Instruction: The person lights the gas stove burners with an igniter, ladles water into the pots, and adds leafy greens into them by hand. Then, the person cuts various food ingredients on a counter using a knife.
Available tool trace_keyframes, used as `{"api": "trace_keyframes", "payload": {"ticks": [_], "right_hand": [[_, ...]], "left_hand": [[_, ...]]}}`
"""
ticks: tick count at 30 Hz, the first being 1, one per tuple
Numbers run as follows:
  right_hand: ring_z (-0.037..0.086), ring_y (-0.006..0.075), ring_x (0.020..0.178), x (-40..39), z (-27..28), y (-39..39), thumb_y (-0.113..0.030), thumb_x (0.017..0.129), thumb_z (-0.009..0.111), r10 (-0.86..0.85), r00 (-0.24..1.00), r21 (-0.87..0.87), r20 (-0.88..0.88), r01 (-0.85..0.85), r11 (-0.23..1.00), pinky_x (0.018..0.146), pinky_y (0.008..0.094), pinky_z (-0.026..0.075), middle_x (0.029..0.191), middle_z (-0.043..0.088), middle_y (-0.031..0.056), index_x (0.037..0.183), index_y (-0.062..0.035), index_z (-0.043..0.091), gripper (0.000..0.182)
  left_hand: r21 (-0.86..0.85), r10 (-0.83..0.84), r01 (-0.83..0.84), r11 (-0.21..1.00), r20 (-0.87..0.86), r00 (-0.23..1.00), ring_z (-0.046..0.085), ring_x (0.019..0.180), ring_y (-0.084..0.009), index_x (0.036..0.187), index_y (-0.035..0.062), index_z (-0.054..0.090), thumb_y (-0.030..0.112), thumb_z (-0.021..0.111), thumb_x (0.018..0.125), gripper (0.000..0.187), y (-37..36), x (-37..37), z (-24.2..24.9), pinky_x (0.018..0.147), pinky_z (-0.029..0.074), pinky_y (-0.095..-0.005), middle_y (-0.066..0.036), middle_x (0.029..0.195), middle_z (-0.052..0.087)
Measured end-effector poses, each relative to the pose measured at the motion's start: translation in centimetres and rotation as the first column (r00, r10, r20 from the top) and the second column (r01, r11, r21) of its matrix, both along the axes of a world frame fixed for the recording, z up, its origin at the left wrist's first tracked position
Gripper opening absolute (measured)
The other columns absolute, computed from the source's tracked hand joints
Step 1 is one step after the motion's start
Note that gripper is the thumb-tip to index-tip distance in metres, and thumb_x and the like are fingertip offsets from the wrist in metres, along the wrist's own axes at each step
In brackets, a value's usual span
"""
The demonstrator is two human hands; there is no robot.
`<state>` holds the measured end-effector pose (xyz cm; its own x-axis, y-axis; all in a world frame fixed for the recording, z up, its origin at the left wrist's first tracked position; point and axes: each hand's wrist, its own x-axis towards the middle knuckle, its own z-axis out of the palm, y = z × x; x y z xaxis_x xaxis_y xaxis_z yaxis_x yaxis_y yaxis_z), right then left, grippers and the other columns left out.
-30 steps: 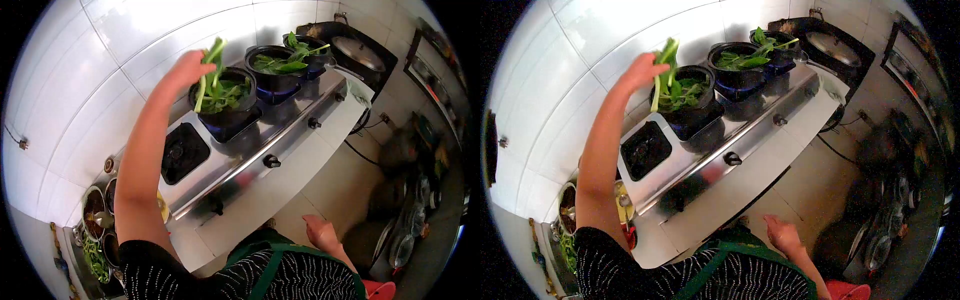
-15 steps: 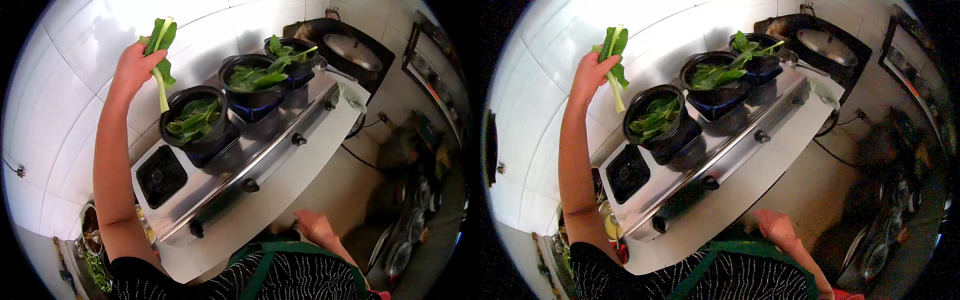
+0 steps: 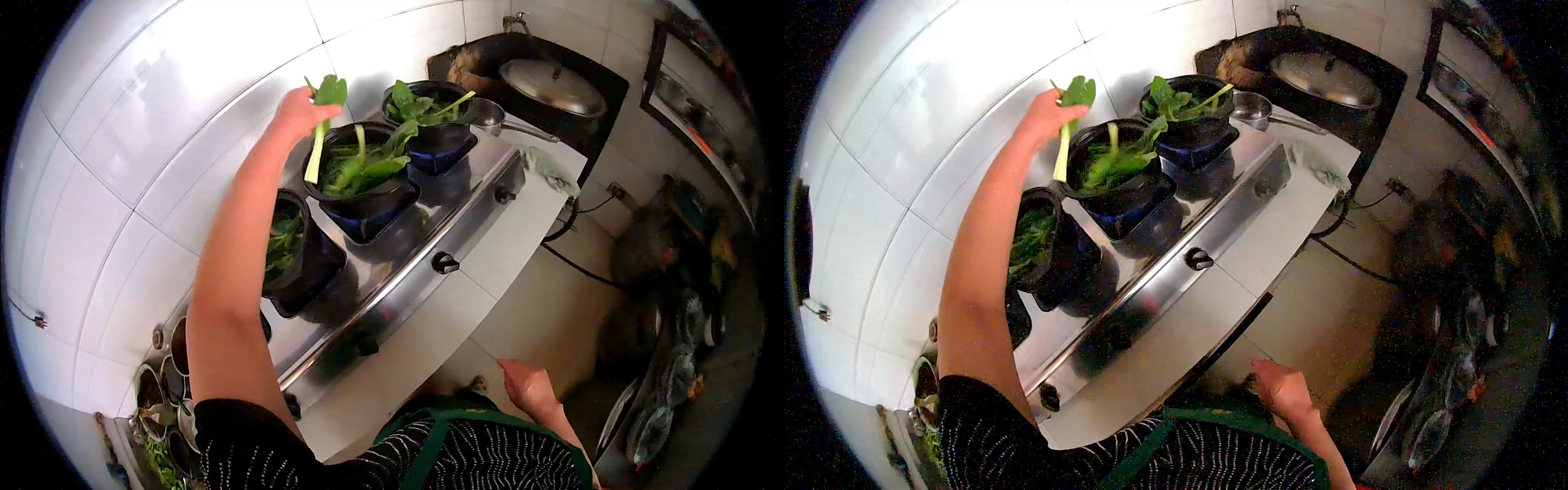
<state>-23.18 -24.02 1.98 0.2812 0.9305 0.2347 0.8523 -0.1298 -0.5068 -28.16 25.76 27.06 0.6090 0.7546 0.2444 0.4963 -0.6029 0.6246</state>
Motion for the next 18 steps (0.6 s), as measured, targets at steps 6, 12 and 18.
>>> {"api": "trace_keyframes", "payload": {"ticks": [6, 12, 18], "right_hand": [[0.059, 0.0305, 0.072, 1.8, -0.1, -0.2, -0.004, 0.073, 0.051, -0.066, 0.998, -0.129, -0.020, 0.062, 0.990, 0.057, 0.0389, 0.049, 0.085, 0.060, 0.0131, 0.099, -0.0065, 0.053, 0.026], [0.058, 0.0310, 0.072, 2.9, -0.5, 0.9, -0.005, 0.071, 0.053, -0.019, 1.000, -0.160, 0.014, 0.021, 0.987, 0.057, 0.0394, 0.049, 0.083, 0.059, 0.0137, 0.101, -0.0061, 0.052, 0.030], [0.059, 0.0302, 0.072, 3.2, 0.3, -0.9, -0.006, 0.072, 0.051, -0.074, 0.996, -0.111, -0.050, 0.068, 0.991, 0.057, 0.0390, 0.049, 0.085, 0.059, 0.0130, 0.102, -0.0077, 0.052, 0.030]], "left_hand": [[0.365, 0.123, -0.117, 0.924, 0.005, 0.992, 0.055, 0.060, -0.0130, 0.096, -0.0021, 0.057, 0.025, 0.064, 0.076, 0.035, -0.6, 0.6, 5.5, 0.051, 0.045, -0.0259, -0.008, 0.072, 0.059], [0.618, -0.019, -0.080, 0.782, 0.152, 0.988, 0.061, 0.067, -0.0239, 0.092, -0.0027, 0.059, 0.031, 0.064, 0.073, 0.039, -1.2, 9.5, 6.7, 0.064, 0.049, -0.0351, -0.015, 0.074, 0.062], [-0.102, -0.022, 0.002, 0.995, -0.191, 0.981, 0.058, 0.051, -0.0159, 0.089, -0.0111, 0.050, 0.033, 0.061, 0.078, 0.046, -1.6, 18.3, 0.2, 0.040, 0.046, -0.0239, -0.017, 0.070, 0.059]]}}
